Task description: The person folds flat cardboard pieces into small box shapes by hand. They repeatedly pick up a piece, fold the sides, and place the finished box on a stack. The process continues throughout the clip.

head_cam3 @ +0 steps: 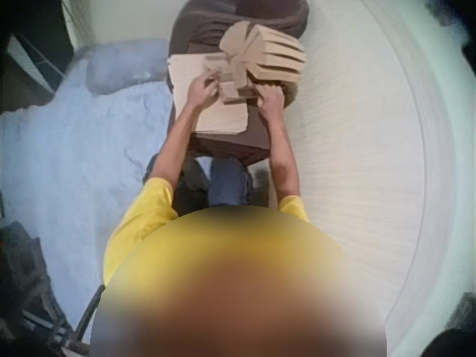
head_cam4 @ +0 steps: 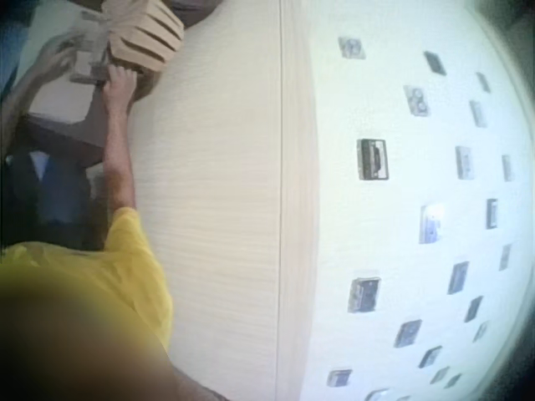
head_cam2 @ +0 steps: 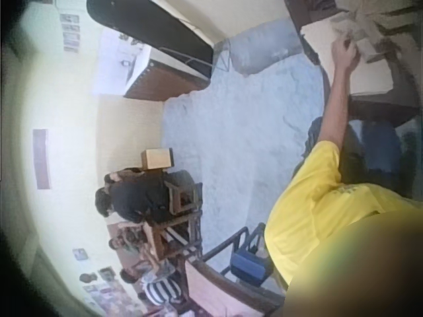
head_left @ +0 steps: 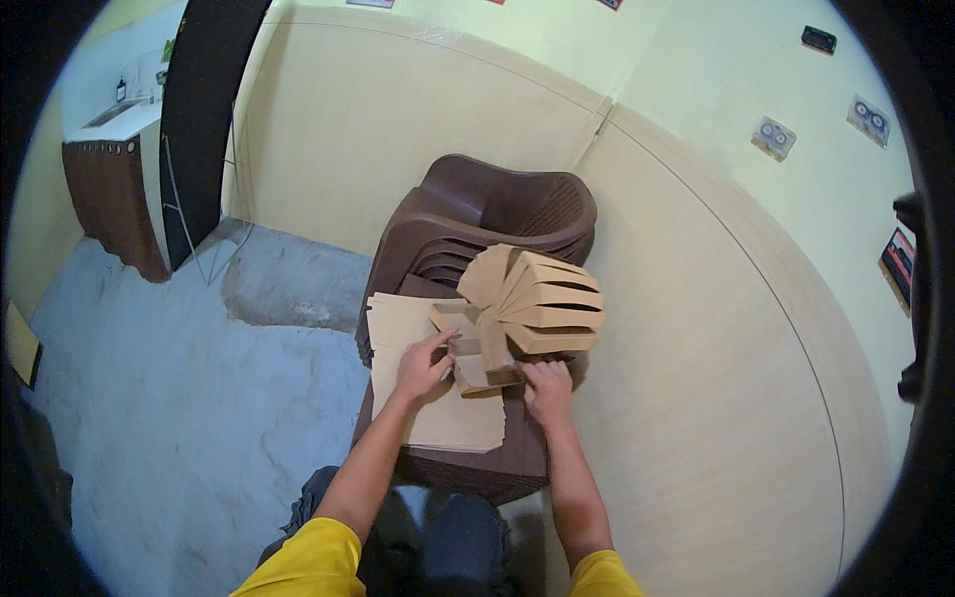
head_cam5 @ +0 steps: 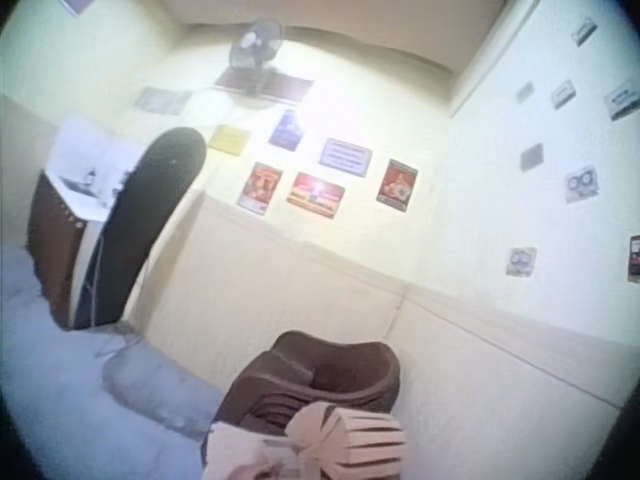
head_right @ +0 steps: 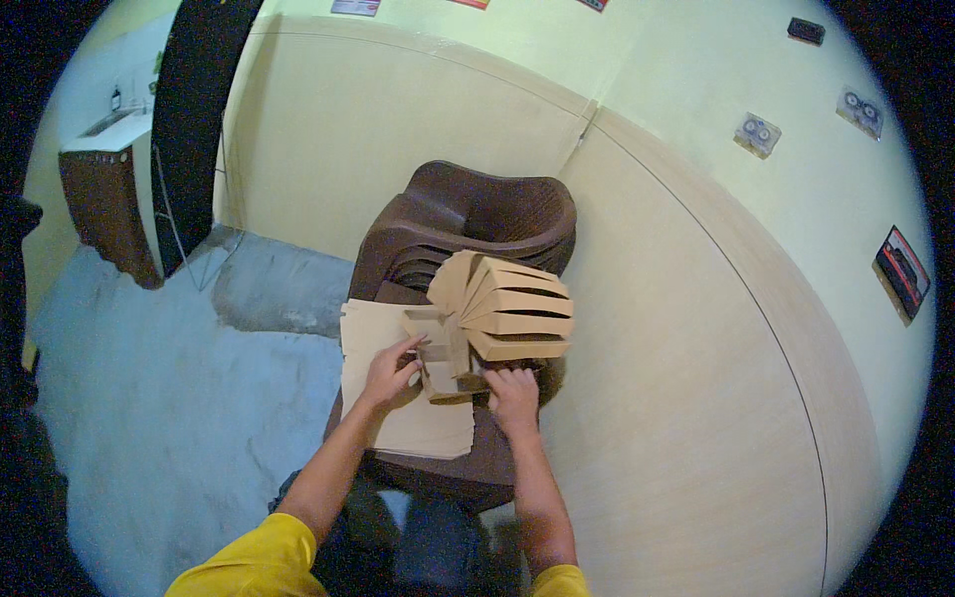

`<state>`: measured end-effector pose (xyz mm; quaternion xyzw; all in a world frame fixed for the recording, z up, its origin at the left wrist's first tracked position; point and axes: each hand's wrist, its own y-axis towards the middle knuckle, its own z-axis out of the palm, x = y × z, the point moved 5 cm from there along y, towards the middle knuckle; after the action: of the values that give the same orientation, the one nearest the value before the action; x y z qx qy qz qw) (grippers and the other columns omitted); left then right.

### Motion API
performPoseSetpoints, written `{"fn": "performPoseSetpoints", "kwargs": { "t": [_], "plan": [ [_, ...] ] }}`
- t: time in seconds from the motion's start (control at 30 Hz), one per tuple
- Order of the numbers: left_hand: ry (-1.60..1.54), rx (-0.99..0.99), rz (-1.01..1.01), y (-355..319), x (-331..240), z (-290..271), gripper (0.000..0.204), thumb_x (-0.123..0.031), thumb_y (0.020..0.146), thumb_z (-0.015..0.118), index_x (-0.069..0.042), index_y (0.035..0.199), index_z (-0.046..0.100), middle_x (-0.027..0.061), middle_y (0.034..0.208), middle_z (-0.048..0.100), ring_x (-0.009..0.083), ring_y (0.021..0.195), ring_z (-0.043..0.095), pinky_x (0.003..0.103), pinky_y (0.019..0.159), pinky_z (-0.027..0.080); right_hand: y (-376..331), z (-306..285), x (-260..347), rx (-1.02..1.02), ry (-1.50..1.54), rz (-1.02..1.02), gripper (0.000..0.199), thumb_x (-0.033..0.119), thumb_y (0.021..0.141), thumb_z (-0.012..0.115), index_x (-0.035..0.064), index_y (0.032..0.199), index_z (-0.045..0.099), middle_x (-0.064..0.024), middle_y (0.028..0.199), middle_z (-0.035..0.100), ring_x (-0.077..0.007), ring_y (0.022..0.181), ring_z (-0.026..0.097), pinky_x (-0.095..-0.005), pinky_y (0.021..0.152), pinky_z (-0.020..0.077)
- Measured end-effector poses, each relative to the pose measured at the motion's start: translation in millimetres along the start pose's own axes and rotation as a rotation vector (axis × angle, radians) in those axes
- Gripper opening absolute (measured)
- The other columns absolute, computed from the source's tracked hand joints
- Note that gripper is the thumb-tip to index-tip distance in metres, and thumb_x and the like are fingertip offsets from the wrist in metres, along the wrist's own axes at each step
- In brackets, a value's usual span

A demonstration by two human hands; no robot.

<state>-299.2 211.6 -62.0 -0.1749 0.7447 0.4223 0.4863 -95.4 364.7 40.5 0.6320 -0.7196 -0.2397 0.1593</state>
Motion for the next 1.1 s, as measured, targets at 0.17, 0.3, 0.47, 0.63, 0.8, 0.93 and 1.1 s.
{"fn": "performPoseSetpoints", "kwargs": {
  "t": [0.17,0.3,0.47,0.63,0.8,0.93,1.1],
  "plan": [
    [0.014,0.005,-0.035,1,4,5,0.074,-0.016,0.089,0.078,-0.02,0.158,0.054,0.0177,0.115,0.079,0.0327,0.1,0.079,0.045,0.092,0.061,-2,26,21,-0.042,0.072,-0.044,0.027,0.002,0.079,0.071,0.0096,0.104,0.076,-0.0085,0.087,0.068,-0.0336,0.084,0.061,-0.0463,0.078,0.0453],
    [0.016,-0.031,-0.144,2,14,10,0.083,-0.018,0.087,0.08,-0.021,0.161,0.042,0.0185,0.118,0.079,0.0318,0.099,0.08,0.048,0.092,0.061,-5,33,16,0.08,0.048,-0.026,0.03,0.003,0.078,0.07,0.0116,0.107,0.073,-0.0081,0.094,0.069,-0.0336,0.093,0.063,-0.0481,0.087,0.0472],
    [0.04,-0.007,-0.154,3,20,12,0.084,-0.019,0.087,0.08,-0.017,0.161,0.04,0.0198,0.123,0.078,0.0324,0.102,0.08,0.048,0.092,0.061,-10,27,18,0.121,0.009,-0.092,0.032,0.001,0.078,0.07,0.0099,0.108,0.073,-0.0094,0.096,0.07,-0.0351,0.096,0.063,-0.049,0.09,0.0474],
    [0.009,-0.041,-0.141,2,26,9,0.08,-0.017,0.087,0.078,-0.014,0.158,0.042,0.0192,0.127,0.078,0.0329,0.103,0.08,0.046,0.091,0.062,-6,35,25,0.167,0.123,-0.038,0.023,0.001,0.084,0.067,0.0056,0.106,0.072,-0.0144,0.098,0.071,-0.0395,0.099,0.064,-0.0507,0.094,0.0478],
    [-0.065,-0.018,-0.085,2,37,11,0.074,-0.017,0.089,0.073,-0.013,0.157,0.043,0.0186,0.127,0.077,0.0352,0.107,0.079,0.047,0.092,0.061,-4,59,23,0.393,0.153,0.074,0.015,0.005,0.092,0.065,0.0014,0.103,0.074,-0.0248,0.1,0.072,-0.0468,0.105,0.065,-0.0555,0.098,0.0473],
    [-0.018,-0.019,-0.094,2,40,12,0.069,-0.025,0.094,0.071,-0.012,0.156,0.045,0.0192,0.124,0.078,0.0367,0.108,0.078,0.049,0.092,0.06,-8,60,20,0.357,0.162,0.042,0.017,0.008,0.093,0.063,0.0027,0.106,0.073,-0.0256,0.099,0.073,-0.0474,0.102,0.068,-0.0586,0.1,0.0479],
    [0.01,-0.029,-0.133,2,33,11,0.063,-0.039,0.103,0.069,-0.012,0.156,0.047,0.019,0.119,0.079,0.0363,0.104,0.078,0.047,0.091,0.059,-12,65,26,0.361,0.142,0.041,0.018,0.012,0.094,0.063,0.0033,0.107,0.071,-0.0243,0.1,0.072,-0.0465,0.103,0.067,-0.0592,0.099,0.048]
  ]
}}
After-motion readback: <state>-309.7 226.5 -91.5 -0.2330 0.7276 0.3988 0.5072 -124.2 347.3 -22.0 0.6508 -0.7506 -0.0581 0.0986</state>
